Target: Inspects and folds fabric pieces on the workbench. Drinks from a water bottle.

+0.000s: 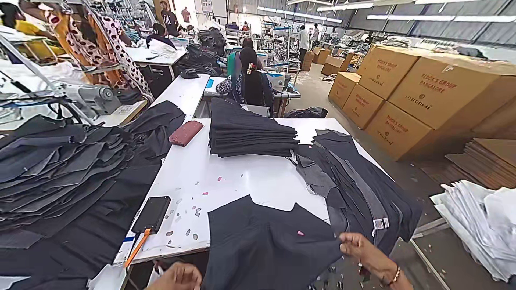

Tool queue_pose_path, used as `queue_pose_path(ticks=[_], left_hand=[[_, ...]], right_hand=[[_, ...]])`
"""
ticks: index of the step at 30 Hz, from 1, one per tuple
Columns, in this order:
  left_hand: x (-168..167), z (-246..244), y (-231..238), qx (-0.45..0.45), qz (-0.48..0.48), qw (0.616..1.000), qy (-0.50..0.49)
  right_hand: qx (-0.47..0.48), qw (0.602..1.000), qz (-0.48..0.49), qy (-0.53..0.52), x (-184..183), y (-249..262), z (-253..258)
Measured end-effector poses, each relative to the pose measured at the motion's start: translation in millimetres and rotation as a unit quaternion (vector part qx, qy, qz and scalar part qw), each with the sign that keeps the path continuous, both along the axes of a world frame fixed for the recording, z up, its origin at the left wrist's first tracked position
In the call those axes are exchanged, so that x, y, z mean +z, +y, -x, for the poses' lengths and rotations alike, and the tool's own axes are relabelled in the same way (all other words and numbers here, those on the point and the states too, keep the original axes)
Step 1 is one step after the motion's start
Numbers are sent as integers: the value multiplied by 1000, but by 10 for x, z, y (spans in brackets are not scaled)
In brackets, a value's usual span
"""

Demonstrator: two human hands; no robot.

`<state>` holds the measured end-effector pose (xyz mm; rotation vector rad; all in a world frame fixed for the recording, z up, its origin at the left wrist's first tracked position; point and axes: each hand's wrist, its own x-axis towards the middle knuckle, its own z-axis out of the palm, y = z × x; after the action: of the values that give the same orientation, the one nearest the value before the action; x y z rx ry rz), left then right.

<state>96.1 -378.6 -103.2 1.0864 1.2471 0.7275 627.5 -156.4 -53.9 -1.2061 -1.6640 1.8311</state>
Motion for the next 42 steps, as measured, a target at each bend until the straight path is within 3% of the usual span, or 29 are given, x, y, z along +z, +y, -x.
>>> queue_pose_path(ticks=[2, 5, 7, 9, 13, 16, 18, 19, 22, 27, 30, 33, 37, 39, 42], left_hand=[[231, 6, 188, 114, -80, 989, -49], [853, 19, 513, 289, -202, 928, -119], [1317, 107, 674, 335, -291, 881, -164], [1546, 182, 758, 309, -345, 872, -161], [1506, 159, 909, 309, -246, 913, 104], [1610, 310, 922, 339, -260, 904, 29], [1773, 358, 902, 362, -283, 885, -78], [1829, 365, 918, 364, -297, 877, -101], [1912, 446, 1035, 422, -329, 845, -22], [1990, 531, 1174, 440, -367, 819, 28], [2054, 592, 1487, 468, -358, 798, 128], [2160, 797, 1778, 488, -334, 782, 197], [2524, 847, 1816, 488, -372, 777, 137], [2606, 784, 1686, 464, -397, 785, 105], [2289, 802, 1335, 422, -404, 803, 117]], right_hand=[[-63, 993, -72, 70, 306, 120, 123], [-176, 959, -161, 156, 828, 355, 293], [-154, 941, -207, 219, 1150, 545, 274], [-73, 952, -228, 193, 1318, 673, 235], [-25, 980, -192, 38, 1160, 737, 327], [-100, 964, -200, 143, 1230, 762, 363], [-67, 947, -191, 249, 1326, 792, 384], [-37, 950, -189, 245, 1368, 811, 406], [-80, 979, -156, 109, 1364, 837, 614], [-26, 954, -146, 260, 1439, 994, 682], [-115, 980, -149, 65, 1597, 1046, 995], [-212, 960, -170, 64, 1820, 1266, 1059], [-236, 917, -242, 210, 2250, 1109, 921], [-221, 907, -282, 223, 2295, 962, 684], [-232, 909, -299, 172, 2060, 631, 241]])
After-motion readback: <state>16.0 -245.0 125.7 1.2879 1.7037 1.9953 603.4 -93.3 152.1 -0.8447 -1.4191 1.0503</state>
